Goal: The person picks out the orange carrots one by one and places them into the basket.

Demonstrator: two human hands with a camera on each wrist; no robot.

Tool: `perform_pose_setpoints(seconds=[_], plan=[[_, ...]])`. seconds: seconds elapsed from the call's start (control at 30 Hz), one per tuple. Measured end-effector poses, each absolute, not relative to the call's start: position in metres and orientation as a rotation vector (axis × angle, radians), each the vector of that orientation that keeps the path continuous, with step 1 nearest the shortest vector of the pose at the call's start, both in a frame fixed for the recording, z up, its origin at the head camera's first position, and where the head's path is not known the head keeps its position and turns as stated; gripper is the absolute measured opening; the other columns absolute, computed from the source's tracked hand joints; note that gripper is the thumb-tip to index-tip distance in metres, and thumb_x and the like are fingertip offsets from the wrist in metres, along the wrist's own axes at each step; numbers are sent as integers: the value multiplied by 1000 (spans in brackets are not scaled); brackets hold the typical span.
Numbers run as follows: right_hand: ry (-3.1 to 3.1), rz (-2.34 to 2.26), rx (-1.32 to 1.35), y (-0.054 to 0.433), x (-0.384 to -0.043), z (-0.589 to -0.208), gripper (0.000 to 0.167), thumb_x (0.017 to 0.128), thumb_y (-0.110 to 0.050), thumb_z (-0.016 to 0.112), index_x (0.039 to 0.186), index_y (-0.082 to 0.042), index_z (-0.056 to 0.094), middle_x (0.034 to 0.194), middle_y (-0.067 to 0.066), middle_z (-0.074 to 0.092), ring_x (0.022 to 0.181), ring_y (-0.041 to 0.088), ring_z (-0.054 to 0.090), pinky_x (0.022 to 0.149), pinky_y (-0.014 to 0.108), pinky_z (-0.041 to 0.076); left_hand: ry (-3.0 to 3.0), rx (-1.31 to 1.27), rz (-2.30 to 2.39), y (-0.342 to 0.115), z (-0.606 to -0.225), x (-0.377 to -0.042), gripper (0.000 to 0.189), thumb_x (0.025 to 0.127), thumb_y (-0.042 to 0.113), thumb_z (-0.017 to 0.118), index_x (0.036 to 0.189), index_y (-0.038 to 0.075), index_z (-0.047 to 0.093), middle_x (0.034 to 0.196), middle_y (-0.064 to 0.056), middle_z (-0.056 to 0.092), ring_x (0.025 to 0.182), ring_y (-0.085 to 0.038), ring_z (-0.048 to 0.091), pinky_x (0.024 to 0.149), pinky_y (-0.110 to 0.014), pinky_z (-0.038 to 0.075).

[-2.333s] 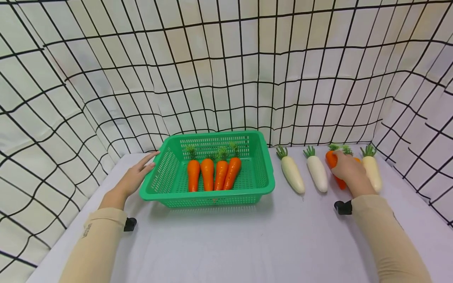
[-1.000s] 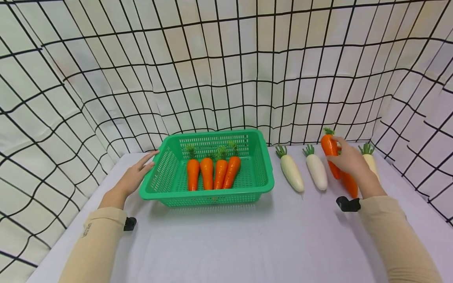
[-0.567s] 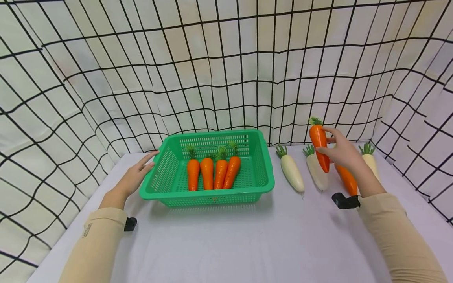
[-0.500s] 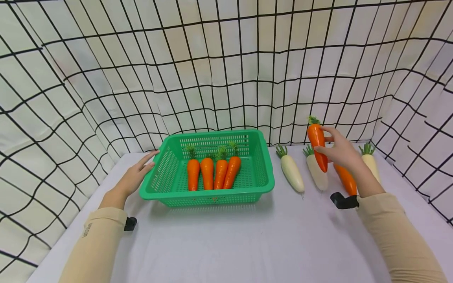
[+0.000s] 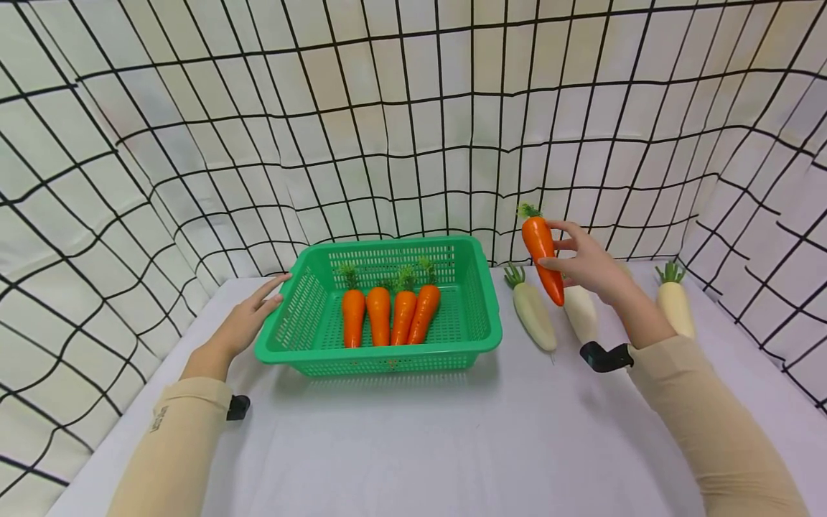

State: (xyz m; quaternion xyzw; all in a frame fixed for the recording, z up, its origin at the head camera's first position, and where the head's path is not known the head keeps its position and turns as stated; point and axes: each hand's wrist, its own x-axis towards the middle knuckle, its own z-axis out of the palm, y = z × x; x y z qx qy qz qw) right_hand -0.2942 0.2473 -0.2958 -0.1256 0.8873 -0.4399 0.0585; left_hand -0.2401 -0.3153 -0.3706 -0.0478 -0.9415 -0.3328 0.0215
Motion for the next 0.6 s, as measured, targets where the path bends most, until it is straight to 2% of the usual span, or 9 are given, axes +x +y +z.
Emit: perform_pose_setpoints(seconds=[0.17,0.43,0.6], plan=[[2542,-1458,-396,232,-300,-293,82,104,-20,63,166,-14,9,156,34,31,114,36,61,81,34,59,-2919,-138,-1046,-315,-370,-240,63,109,56,33,165,29,23,151,-35,41,137,-61,36,104,-80,28],[2376,-1592,-441,209,-306,-287,83,105,-19,60,166,-17,4,160,30,28,115,29,62,89,41,58,-2913,-144,-1048,-315,-371,-241,63,109,56,33,165,30,22,152,-34,40,138,-60,36,104,-80,27],[2209,-1722,-446,194,-310,-283,84,106,-13,57,166,-20,-1,161,29,26,107,20,64,88,37,59,-2909,-148,-1035,-315,-372,-241,63,109,56,33,165,30,23,151,-35,41,136,-61,38,104,-80,28]])
